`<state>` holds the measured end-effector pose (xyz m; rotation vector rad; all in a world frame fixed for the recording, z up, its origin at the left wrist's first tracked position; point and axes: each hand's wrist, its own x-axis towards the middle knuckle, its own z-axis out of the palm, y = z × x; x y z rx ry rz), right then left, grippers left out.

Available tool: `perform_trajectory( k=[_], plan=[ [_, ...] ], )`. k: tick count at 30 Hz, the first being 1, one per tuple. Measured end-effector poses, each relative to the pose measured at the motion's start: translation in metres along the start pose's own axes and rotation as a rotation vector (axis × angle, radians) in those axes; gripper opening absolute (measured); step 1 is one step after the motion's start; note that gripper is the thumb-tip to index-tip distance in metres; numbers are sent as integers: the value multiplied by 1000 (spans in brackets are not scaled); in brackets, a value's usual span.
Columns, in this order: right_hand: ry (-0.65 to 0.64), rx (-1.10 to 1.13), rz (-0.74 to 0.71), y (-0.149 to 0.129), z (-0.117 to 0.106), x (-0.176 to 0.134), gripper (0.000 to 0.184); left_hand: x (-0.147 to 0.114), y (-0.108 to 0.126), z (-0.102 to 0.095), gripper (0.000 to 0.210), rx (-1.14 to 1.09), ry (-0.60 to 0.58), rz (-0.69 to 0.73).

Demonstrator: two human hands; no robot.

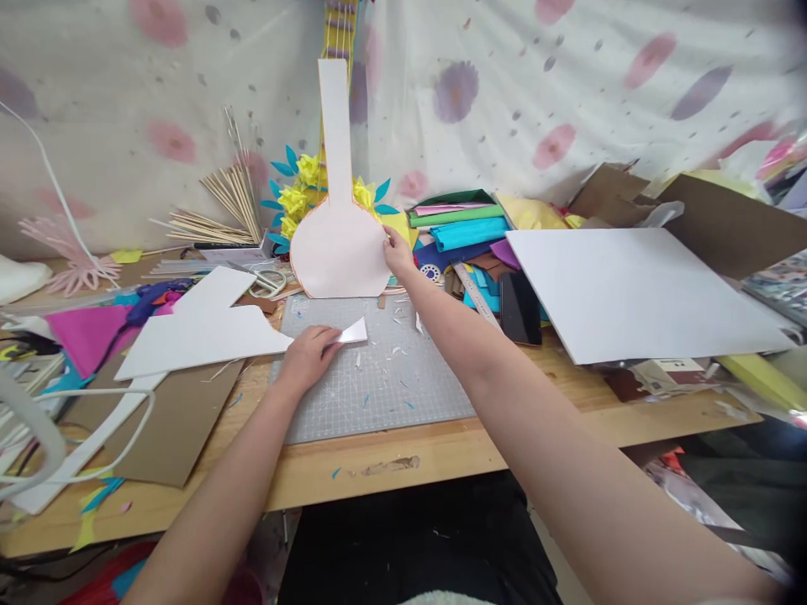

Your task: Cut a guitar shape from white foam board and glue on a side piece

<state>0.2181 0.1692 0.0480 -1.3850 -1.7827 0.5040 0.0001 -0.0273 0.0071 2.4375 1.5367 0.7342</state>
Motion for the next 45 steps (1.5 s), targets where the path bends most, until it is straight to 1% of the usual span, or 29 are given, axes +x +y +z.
perform_trajectory(
  k=[2, 4, 6, 8, 9, 11, 13, 15, 16, 19, 21, 23, 24, 25, 27, 28, 30, 32, 35, 38, 41, 45],
  plan=[
    [31, 14, 118, -4, -7, -5, 59, 3, 6, 3, 30, 10, -12, 12],
    [52, -47, 185, -5, -19, -17, 58, 6, 9, 6, 30, 23, -34, 24],
    [38, -174, 192, -4, -35, -38, 52, 8, 11, 9, 30, 42, -34, 26],
    [-17, -330, 179, 0, -53, -67, 42, 10, 13, 10, 31, 63, -21, 10],
    [-28, -416, 174, 3, -61, -83, 40, 10, 15, 11, 30, 72, -15, -2],
    [-37, -553, 130, 9, -74, -115, 44, 11, 24, 15, 30, 85, -7, -21],
    [-73, -614, 156, 15, -80, -141, 56, 14, 36, 21, 30, 87, 10, -35],
    [-133, -637, 191, 19, -80, -158, 60, 18, 50, 28, 30, 84, 26, -44],
    [-158, -644, 201, 21, -80, -163, 58, 20, 57, 32, 31, 81, 29, -40],
    [-177, -648, 217, 23, -82, -166, 51, 21, 66, 36, 37, 73, 45, -25],
    [-152, -614, 193, 20, -89, -164, 50, 19, 62, 34, 39, 58, 47, -33],
    [-137, -539, 123, 15, -98, -163, 49, 15, 53, 28, 31, 26, 18, -52],
    [-159, -493, 77, 11, -101, -163, 48, 13, 48, 26, 26, 5, 2, -67],
    [-208, -446, 34, 7, -103, -164, 48, 11, 43, 24, 22, -18, -10, -90],
    [-381, -372, -28, -3, -100, -165, 47, 10, 36, 21, 19, -65, -19, -147],
    [-475, -355, -58, -9, -97, -165, 47, 10, 33, 21, 19, -85, -15, -173],
    [-616, -365, -113, -22, -86, -164, 46, 12, 31, 23, 21, -109, 6, -199],
    [-688, -403, -188, -35, -75, -160, 47, 13, 31, 25, 19, -111, 35, -210],
    [-742, -490, -277, -51, -62, -154, 49, 15, 32, 27, 13, -107, 55, -249],
    [-785, -574, -316, -60, -56, -150, 46, 16, 33, 27, 12, -102, 57, -281],
    [-780, -594, -332, -61, -56, -151, 46, 16, 34, 27, 12, -86, 61, -298],
    [-786, -591, -309, -55, -64, -157, 50, 16, 35, 28, 12, -55, 72, -314]
  ],
)
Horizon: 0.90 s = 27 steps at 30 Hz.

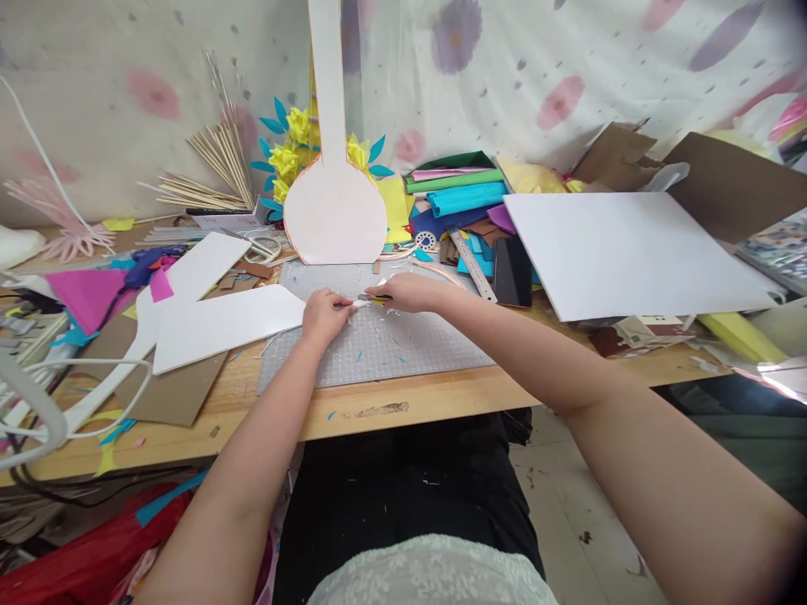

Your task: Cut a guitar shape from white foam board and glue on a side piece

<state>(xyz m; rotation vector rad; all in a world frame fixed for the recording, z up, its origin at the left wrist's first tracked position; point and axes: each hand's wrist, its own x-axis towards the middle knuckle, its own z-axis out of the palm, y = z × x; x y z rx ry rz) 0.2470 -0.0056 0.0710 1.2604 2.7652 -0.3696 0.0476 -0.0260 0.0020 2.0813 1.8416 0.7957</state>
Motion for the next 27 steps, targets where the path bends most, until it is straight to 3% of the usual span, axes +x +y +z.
perform_trajectory(
  k=[10, 13, 15, 20, 24, 27],
  plan=[
    [-55, -28, 31, 30, 11, -40, 52, -2, 4, -3, 10, 64, 8, -49],
    [-74, 54, 36, 39, 11, -57, 53, -2, 3, -3, 9, 69, 14, -21],
    [-21, 162, 77, 40, 12, -62, 56, -2, 3, -2, 9, 84, 23, 28],
    [342, 323, 244, 30, 16, -40, 72, -6, 8, 0, 15, 146, 57, 179],
    [301, 286, 155, 15, 23, -9, 85, -7, 8, 0, 17, 164, 49, 231],
    [218, 186, 242, 4, 23, 6, 79, -7, 7, 0, 17, 178, 23, 227]
  ],
)
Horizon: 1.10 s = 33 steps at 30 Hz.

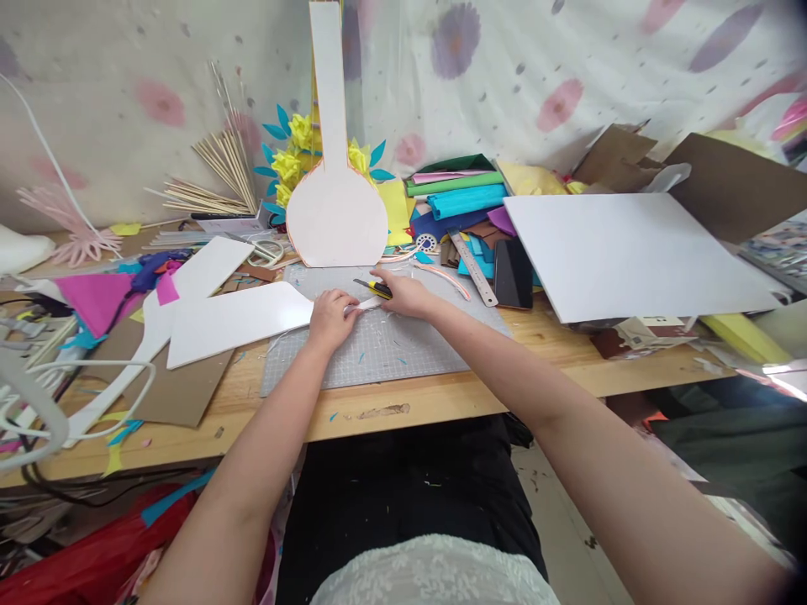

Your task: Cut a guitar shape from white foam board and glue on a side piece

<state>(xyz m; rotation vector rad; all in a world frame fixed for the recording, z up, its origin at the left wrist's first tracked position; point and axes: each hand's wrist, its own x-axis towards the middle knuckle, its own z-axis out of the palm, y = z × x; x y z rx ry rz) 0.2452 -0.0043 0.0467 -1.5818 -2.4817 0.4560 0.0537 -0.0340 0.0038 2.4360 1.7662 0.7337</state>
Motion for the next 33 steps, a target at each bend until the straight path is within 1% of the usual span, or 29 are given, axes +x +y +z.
perform_trajectory(
  k=[2, 4, 6, 8, 9, 12, 14, 16, 19, 21, 22, 24, 25, 27, 29, 31, 33],
  plan=[
    [-10, -74, 24, -6, -1, 2, 71, 0, 1, 1, 17, 4, -19, -8],
    [-27, -133, -3, -6, -4, 2, 66, 0, 2, 1, 17, 1, -35, 1],
    [-40, -195, -43, 1, -9, 1, 61, -1, 1, 1, 17, 2, -49, 25],
    [-20, -249, -45, 14, -15, -1, 56, -2, -3, 1, 17, 18, -43, 16],
    [9, -269, -24, 22, -19, -1, 54, -3, -5, 0, 17, 30, -28, -4],
    [83, -301, 102, 50, -34, -1, 57, 0, -7, -1, 18, 48, 12, -43],
    [138, -325, 163, 66, -42, 2, 57, 8, 0, 1, 18, 38, 7, -17],
    [177, -343, 210, 76, -47, 5, 55, 19, 13, 8, 18, 20, -9, 16],
    [217, -330, 258, 81, -47, 9, 56, 35, 35, 21, 21, -6, -50, 30],
    [261, -280, 282, 77, -43, 10, 54, 41, 44, 27, 30, -28, -70, 52],
    [285, -249, 290, 73, -41, 9, 51, 42, 44, 27, 36, -38, -72, 71],
    [300, -196, 297, 64, -38, 6, 45, 40, 38, 22, 40, -44, -67, 110],
    [280, -178, 292, 58, -36, 4, 43, 37, 32, 17, 40, -35, -68, 125],
    [189, -153, 255, 45, -34, -1, 43, 29, 15, 4, 39, 4, -83, 136],
    [80, -141, 166, 31, -31, -4, 45, 20, -3, -8, 40, 46, -99, 114],
    [3, -154, 57, 15, -28, -4, 47, 13, -17, -13, 39, 58, -106, 84],
    [-53, -205, -15, -1, -23, 1, 46, 8, -25, -13, 34, 36, -101, 43]
  ],
)
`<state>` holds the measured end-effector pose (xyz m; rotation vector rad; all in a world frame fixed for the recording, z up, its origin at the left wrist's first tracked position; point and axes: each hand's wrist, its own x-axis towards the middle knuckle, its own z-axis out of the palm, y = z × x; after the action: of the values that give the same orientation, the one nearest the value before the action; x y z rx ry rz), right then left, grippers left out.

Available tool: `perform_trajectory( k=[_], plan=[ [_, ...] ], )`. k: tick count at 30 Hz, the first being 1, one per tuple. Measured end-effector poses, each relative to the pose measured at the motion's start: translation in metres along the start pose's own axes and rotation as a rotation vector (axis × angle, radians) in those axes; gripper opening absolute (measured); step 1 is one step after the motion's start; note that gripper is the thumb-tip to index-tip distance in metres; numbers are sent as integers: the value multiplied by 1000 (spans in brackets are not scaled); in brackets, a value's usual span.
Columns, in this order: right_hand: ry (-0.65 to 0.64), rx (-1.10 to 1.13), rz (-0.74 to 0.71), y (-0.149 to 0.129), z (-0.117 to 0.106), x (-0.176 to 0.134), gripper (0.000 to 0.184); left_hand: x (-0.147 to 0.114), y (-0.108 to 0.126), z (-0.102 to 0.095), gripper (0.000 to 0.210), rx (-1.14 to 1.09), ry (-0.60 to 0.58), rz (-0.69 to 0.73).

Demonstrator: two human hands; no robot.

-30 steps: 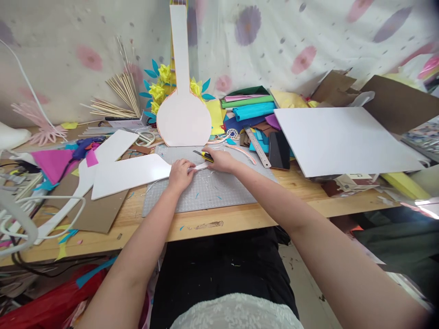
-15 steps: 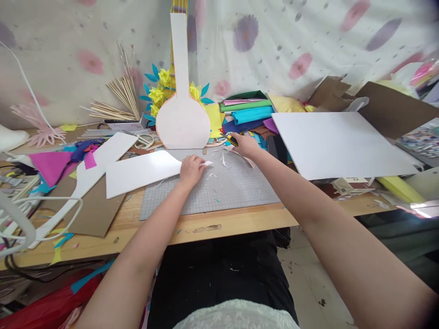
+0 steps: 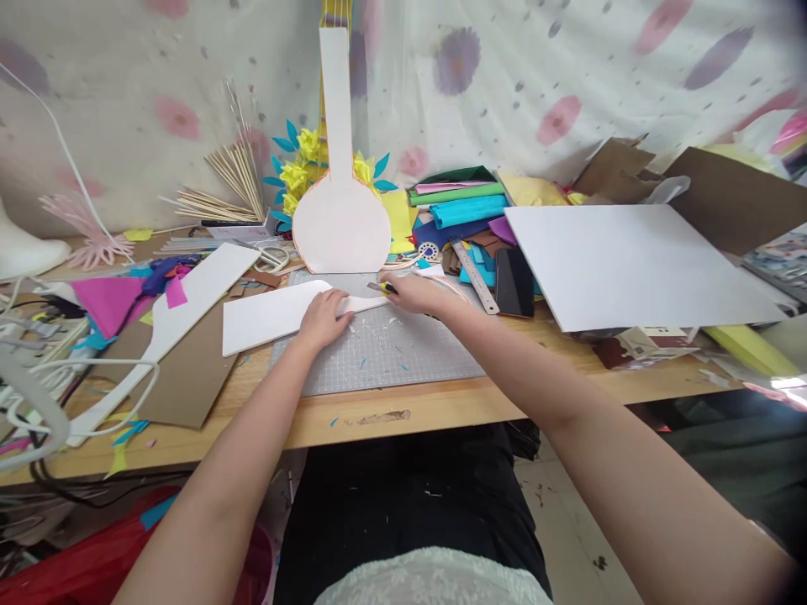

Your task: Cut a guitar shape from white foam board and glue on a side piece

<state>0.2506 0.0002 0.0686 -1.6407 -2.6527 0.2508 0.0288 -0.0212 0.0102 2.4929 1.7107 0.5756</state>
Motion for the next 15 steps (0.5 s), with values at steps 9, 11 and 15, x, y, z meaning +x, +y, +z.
perform_trajectory(
  k=[9, 11, 15],
  plan=[
    [-121, -162, -101, -27, 3, 17, 47, -2, 0, 11, 29, -97, 8, -159],
    [-132, -189, -119, -23, 0, 9, 49, -1, 1, 10, 29, -107, 13, -174],
    [-149, -193, -116, -13, 0, -7, 50, -2, 2, 9, 29, -114, 20, -190]
  ],
)
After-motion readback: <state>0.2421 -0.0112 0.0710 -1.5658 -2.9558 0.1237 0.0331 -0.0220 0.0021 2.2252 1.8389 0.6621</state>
